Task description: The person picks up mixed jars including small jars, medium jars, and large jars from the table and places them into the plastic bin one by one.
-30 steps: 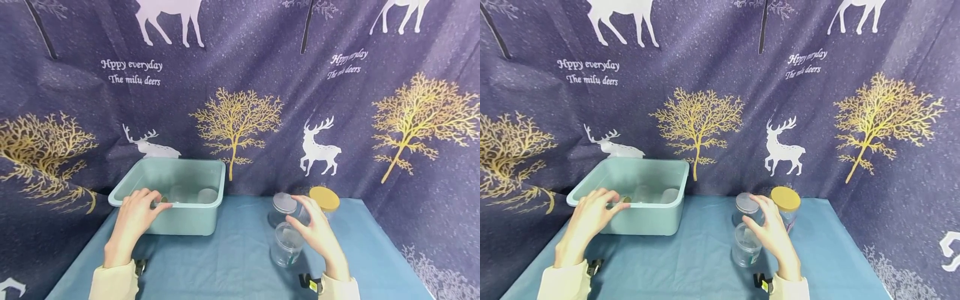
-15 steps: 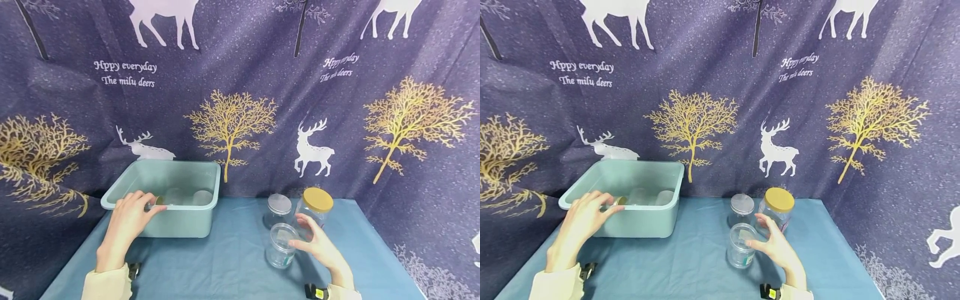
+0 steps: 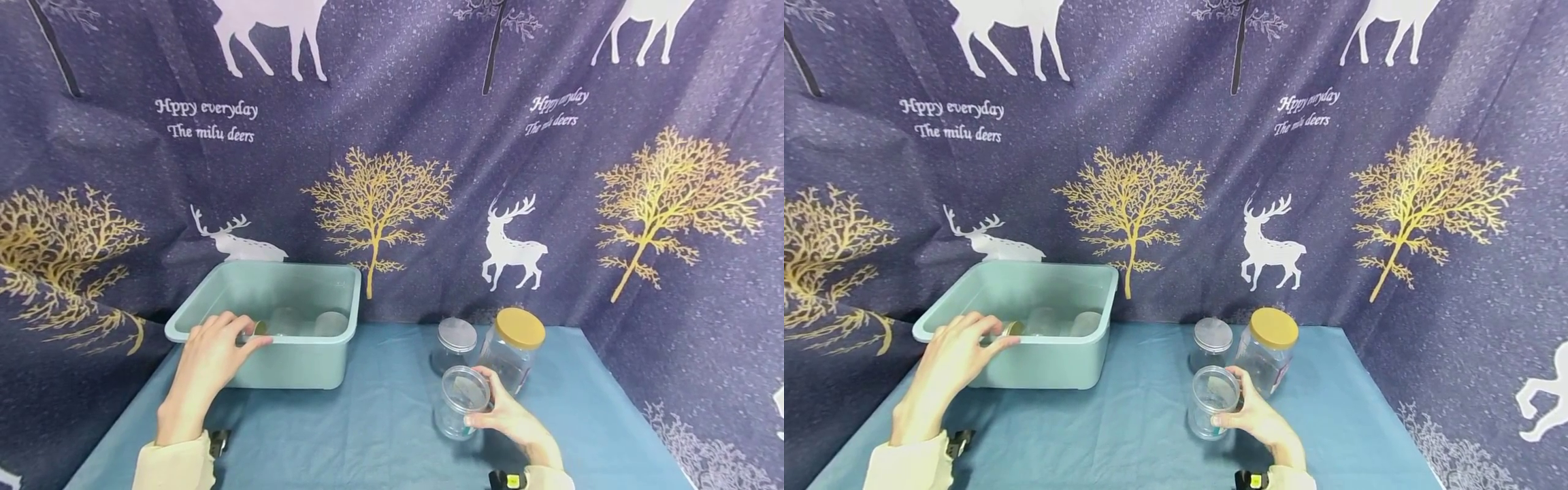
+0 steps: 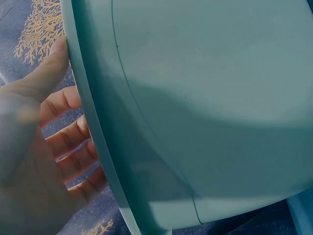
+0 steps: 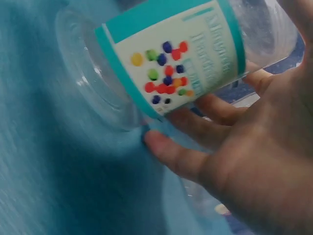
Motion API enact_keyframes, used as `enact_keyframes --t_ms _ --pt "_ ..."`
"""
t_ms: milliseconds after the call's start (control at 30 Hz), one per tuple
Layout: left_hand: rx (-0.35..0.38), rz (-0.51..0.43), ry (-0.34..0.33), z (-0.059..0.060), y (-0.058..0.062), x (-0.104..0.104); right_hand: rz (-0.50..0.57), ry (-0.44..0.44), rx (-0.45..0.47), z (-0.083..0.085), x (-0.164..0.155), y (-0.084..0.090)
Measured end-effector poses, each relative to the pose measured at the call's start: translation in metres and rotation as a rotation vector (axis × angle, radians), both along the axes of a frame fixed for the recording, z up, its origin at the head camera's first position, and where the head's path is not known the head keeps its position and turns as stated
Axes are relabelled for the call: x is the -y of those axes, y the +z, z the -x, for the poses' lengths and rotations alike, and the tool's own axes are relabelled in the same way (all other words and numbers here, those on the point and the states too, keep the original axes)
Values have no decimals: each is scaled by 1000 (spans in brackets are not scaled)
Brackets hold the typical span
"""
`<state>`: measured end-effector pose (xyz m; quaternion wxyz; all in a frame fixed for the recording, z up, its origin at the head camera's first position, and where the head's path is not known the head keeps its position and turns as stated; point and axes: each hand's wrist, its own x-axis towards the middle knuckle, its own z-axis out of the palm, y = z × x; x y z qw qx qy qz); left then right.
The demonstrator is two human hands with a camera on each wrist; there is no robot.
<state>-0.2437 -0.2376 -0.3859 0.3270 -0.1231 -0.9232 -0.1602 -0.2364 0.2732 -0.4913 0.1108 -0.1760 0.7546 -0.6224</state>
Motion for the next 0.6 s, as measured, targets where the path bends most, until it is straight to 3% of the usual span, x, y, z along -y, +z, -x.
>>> enact_keyframes --t_ms 233,600 --pt "-8 -9 -5 1 0 1 120 25 -5 -1 -1 -7" --pt "-25 -3 -3 3 -3 2 123 -28 -38 1 3 -6"
